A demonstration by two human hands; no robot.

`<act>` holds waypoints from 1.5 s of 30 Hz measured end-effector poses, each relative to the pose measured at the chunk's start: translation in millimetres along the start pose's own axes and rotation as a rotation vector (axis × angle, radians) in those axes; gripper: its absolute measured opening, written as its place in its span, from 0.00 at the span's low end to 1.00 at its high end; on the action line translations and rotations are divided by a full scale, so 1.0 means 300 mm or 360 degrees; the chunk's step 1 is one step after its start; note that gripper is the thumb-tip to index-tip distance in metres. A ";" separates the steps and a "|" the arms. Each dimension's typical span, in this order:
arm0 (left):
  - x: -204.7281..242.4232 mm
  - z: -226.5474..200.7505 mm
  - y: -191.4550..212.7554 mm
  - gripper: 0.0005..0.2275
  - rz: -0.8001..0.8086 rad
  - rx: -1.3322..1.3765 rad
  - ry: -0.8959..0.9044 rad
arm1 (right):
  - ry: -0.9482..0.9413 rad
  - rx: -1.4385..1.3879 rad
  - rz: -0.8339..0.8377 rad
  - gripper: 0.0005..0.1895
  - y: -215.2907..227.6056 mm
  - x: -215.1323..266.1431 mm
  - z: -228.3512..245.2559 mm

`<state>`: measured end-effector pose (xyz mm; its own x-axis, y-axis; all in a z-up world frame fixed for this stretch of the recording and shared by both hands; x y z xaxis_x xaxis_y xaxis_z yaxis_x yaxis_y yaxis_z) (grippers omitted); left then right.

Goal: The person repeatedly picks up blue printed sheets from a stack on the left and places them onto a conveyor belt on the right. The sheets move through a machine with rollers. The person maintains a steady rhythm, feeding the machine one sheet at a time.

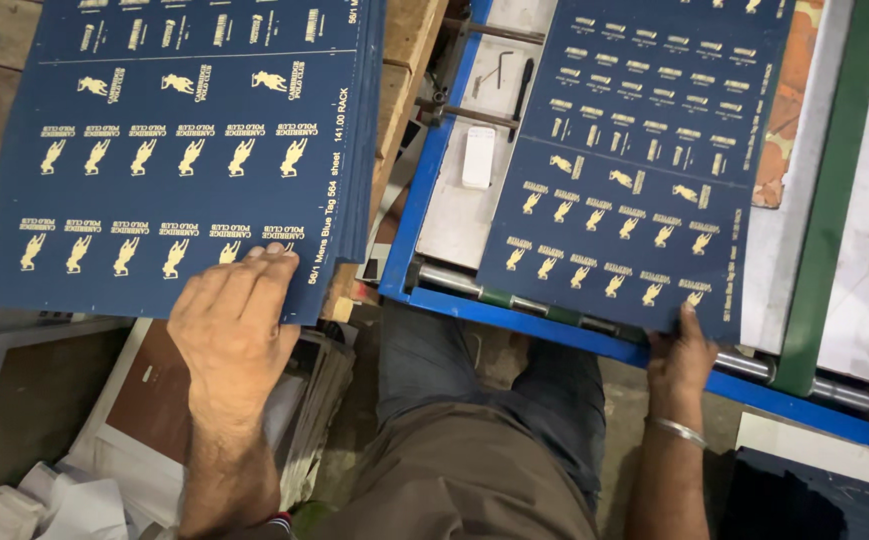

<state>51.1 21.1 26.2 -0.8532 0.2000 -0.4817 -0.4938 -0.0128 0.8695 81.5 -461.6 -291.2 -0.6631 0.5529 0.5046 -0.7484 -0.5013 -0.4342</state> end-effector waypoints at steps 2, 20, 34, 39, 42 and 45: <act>-0.005 -0.006 0.001 0.20 0.0015 0.0029 0.0018 | -0.0047 0.0055 0.0172 0.11 0.010 0.000 -0.008; -0.076 -0.231 0.046 0.23 0.0243 0.0256 -0.0300 | -0.0527 0.0189 0.1947 0.27 -0.498 0.738 0.085; -0.046 -0.127 0.125 0.25 0.0356 0.0133 -0.0135 | -0.0092 -0.0116 0.0621 0.18 -0.376 0.459 0.113; -0.057 -0.015 0.044 0.20 0.0304 -0.0077 -0.0061 | 0.0262 -0.0054 0.0339 0.18 -0.145 0.218 0.108; -0.052 0.007 0.020 0.18 0.0220 -0.0112 -0.0082 | 0.0431 -0.0035 0.0274 0.18 -0.014 0.138 0.102; -0.052 0.020 0.013 0.18 0.0161 -0.0094 -0.0072 | 0.0540 0.0073 0.0249 0.17 0.082 0.118 0.088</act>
<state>63.5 23.7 37.8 -0.8915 0.2386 -0.3850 -0.4155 -0.0923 0.9049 40.0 -471.8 -264.3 -0.7418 0.6524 0.1554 -0.6413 -0.6224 -0.4487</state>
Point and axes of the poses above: each hand's wrist, its own x-axis away from the middle knuckle, its own y-axis out of the back of the hand, z = x × y, the point moved 2 cm from there along -x, towards the middle knuckle, and after that the axes turned 8 degrees about -x, right-handed, at the moved point
